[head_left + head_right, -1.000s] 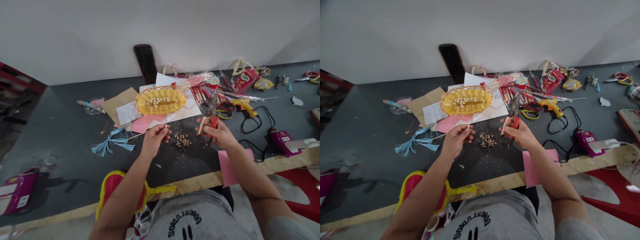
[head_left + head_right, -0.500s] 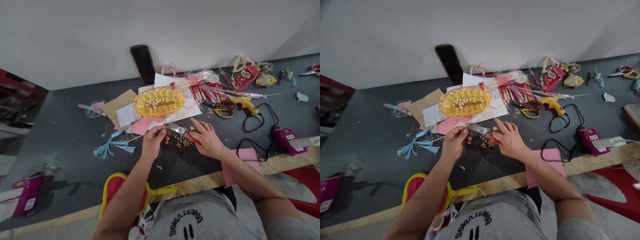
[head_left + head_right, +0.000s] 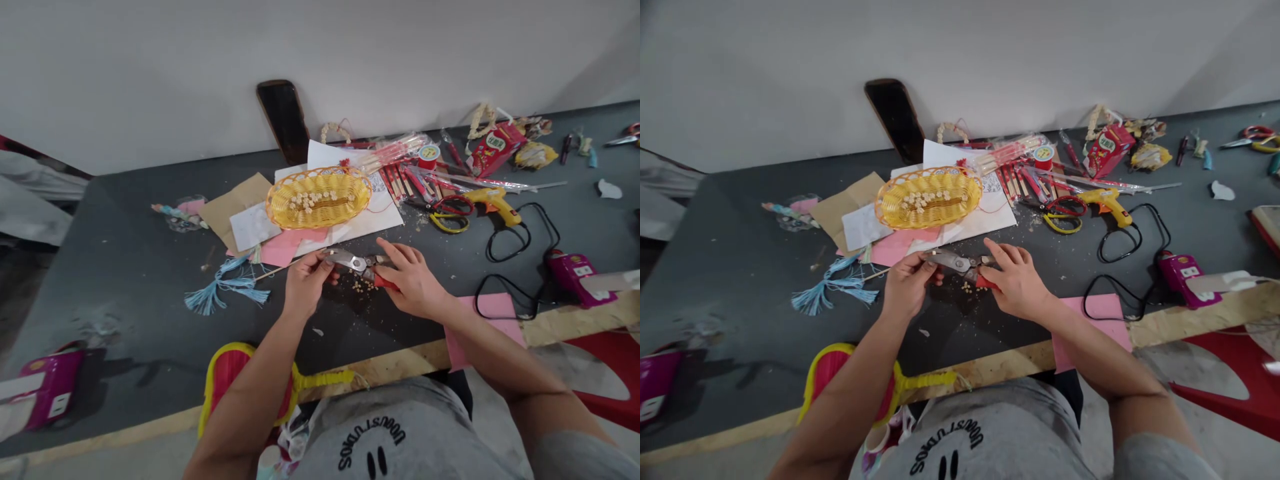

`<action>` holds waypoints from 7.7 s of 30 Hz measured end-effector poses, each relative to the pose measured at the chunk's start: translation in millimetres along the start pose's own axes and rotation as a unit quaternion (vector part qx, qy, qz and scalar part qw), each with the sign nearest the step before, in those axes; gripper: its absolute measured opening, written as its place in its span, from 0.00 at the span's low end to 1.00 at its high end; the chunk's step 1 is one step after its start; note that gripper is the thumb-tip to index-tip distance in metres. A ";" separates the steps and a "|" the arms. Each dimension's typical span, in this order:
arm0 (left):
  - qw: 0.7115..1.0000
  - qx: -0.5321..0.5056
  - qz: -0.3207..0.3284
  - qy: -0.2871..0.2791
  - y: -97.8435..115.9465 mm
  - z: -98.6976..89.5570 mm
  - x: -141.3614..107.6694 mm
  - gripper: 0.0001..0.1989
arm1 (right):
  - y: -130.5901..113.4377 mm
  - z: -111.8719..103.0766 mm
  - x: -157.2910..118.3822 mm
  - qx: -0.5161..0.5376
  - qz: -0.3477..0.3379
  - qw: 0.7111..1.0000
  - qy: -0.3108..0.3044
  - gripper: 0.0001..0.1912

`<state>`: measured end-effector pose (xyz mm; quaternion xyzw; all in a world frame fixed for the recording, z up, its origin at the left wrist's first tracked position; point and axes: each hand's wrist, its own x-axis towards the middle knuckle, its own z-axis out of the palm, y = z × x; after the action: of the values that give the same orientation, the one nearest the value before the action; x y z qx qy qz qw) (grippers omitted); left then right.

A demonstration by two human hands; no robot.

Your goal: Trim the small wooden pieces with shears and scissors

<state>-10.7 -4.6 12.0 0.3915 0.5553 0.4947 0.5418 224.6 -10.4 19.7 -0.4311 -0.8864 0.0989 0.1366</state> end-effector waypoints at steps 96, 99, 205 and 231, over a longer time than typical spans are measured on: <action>0.986 0.162 0.036 -0.013 3.9 -1.5 -8.1 0.07 | -5.0 2.4 0.4 0.050 0.009 0.996 -0.068 0.31; 0.987 0.155 0.029 -0.015 5.5 -2.5 -7.3 0.08 | -3.9 0.2 1.7 0.026 0.015 0.997 -0.073 0.31; 0.992 0.102 -0.011 -0.072 9.0 -4.0 -3.6 0.07 | 4.9 -2.9 1.1 0.032 -0.015 0.996 -0.088 0.36; 0.993 0.092 -0.013 -0.075 11.8 -4.0 -3.1 0.11 | 6.0 2.3 -0.5 0.006 -0.021 0.998 -0.051 0.33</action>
<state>-15.5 -5.7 23.8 0.4687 0.5610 0.4036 0.5501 228.5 -7.2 15.7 -0.4056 -0.9005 0.1238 0.0957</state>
